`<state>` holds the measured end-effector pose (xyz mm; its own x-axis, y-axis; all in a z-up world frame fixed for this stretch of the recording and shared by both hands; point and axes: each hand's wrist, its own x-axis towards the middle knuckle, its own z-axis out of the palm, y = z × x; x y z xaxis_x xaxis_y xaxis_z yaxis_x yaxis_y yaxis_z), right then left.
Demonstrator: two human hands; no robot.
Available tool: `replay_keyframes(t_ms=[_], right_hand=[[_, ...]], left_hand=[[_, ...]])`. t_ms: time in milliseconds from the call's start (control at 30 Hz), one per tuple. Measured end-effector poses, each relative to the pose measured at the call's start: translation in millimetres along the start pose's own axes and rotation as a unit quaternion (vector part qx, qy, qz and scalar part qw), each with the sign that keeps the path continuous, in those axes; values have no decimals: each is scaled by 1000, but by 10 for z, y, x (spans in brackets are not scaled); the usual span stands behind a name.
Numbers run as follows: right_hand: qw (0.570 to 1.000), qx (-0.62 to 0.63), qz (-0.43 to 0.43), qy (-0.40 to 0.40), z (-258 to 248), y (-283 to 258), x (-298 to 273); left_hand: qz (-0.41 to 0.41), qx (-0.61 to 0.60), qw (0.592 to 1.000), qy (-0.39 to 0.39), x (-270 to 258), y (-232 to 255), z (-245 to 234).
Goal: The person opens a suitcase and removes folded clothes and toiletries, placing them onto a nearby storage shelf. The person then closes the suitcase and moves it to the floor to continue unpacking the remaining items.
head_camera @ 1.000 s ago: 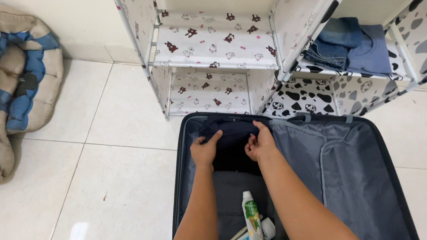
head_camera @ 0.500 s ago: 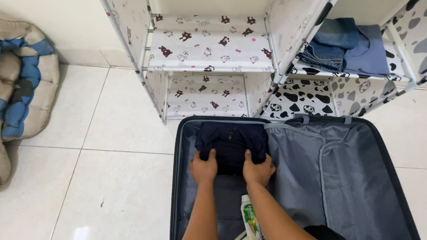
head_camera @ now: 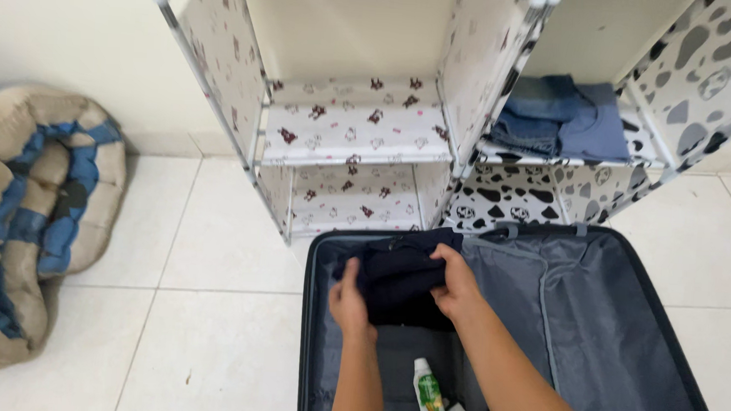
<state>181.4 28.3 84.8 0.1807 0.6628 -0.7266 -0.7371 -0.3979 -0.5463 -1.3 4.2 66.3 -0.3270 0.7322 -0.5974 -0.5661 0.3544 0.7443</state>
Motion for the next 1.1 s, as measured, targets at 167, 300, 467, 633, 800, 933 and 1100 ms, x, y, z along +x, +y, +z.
replay_keyframes(t_ms=[167,300,467,633,800,933,1100], right_hand=[[995,-24,-14,-97,-42,-417,-717],[973,-5,-8,-230,-157,-819,-1311],[980,23,-126,-154,-394,-1577,-1900],[939,35,-265,-215,-650,-2399,-2540],[906,55,-357,-219,-569,-3176,-2919],[860,40,-465,-207,-308,-3899,-2814],[811,-11,-543,-217,151,-4799,-2530]], left_hand=[[-198,-248,946,-61,-447,255,-98],[151,-57,954,-254,-706,305,106],[14,-161,930,-331,-1035,578,910],[-110,-248,843,-465,-1922,1183,1796],[-127,-153,817,-542,-2850,2011,2358],[-1,7,805,-593,-3222,2384,2751],[196,105,868,-444,-3158,2496,3541]])
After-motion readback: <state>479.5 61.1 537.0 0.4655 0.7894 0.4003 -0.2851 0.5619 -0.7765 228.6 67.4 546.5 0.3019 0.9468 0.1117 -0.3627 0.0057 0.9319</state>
